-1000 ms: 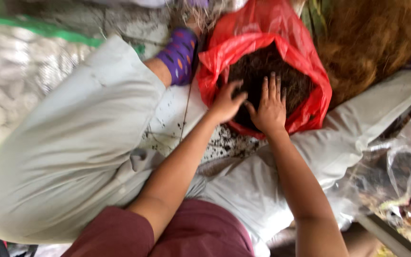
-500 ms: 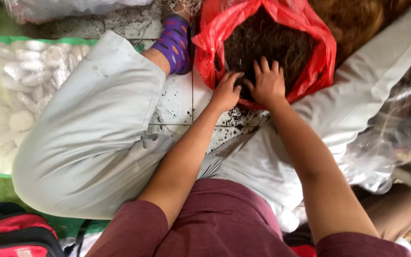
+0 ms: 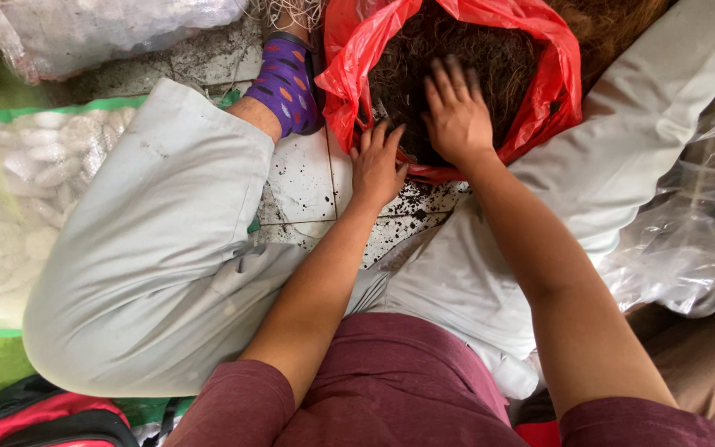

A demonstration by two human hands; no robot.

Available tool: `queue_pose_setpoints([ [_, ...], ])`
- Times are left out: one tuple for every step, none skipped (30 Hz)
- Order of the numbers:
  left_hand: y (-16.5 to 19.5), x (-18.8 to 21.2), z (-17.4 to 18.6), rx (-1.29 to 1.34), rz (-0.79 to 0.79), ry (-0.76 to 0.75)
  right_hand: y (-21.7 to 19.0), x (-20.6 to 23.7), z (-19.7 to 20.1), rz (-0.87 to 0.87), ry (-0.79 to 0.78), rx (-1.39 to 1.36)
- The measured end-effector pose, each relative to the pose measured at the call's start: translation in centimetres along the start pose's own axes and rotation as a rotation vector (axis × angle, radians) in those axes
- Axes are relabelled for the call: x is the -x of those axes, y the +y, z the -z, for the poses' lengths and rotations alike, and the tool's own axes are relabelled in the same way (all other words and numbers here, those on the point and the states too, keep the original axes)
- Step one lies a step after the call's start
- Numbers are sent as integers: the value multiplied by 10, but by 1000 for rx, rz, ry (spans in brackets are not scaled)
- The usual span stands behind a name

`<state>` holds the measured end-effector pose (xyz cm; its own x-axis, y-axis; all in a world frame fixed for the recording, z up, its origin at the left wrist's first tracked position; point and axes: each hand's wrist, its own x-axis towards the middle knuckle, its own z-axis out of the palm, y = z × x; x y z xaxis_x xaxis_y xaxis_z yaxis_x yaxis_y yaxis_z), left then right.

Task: The person sits on the floor and pots a snake plant. They handle a coconut coir root ball, place the plant into a red plastic bag lined pot, add soil from a bag, and press and shape the soil around the plant base with both hands.

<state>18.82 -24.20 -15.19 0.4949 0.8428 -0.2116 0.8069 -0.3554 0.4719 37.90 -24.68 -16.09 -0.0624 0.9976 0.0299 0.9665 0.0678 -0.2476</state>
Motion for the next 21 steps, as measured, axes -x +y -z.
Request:
queue_pose_setpoints([
  [-1,1,-1,1,-5,24,-1,-1,-1,53,-16,-81],
  [-2,1,-2,1,2,26,-2,-2,-2,48,-55,-120],
  [-2,2,-3,1,10,31,-3,-3,-3,46,-92,-160],
  [-2,1,-3,-1,20,40,-3,-3,-4,48,-127,-200],
  [-1,1,-3,-1,20,37,-2,-4,-4,35,-152,-167],
  [-1,1,-2,-3,25,34,-2,-3,-4,25,-178,-136],
  [0,1,-1,-2,30,30,-3,-3,-3,15,-206,-105],
  [0,1,0,-14,32,20,-3,-2,-2,8,-229,-104],
  [-1,2,0,-23,29,13,-4,-1,-1,-1,-250,-99],
  [0,2,0,-32,22,9,-4,-1,0,-11,-266,-90],
  [-1,3,0,-35,9,36,-3,0,2,0,-237,-104],
  [-1,4,0,-39,-4,61,-3,1,3,10,-209,-119],
  [-2,5,0,-44,-16,83,-3,3,4,20,-183,-135],
  [-3,5,0,-50,-23,106,-1,6,7,39,-154,-146],
  [-4,4,-1,-54,-30,130,2,8,10,57,-124,-155],
  [-5,4,-1,-57,-39,154,6,11,14,76,-94,-161],
  [-6,3,-1,-63,-40,141,10,15,18,61,-115,-196],
  [-7,3,-1,-70,-40,129,16,19,23,46,-133,-232],
  [-8,3,-1,-78,-38,117,20,22,27,35,-153,-268],
  [-7,3,-1,-99,-52,131,21,26,30,22,-183,-220],
  [-8,3,0,-119,-66,146,21,29,33,10,-213,-172],
])
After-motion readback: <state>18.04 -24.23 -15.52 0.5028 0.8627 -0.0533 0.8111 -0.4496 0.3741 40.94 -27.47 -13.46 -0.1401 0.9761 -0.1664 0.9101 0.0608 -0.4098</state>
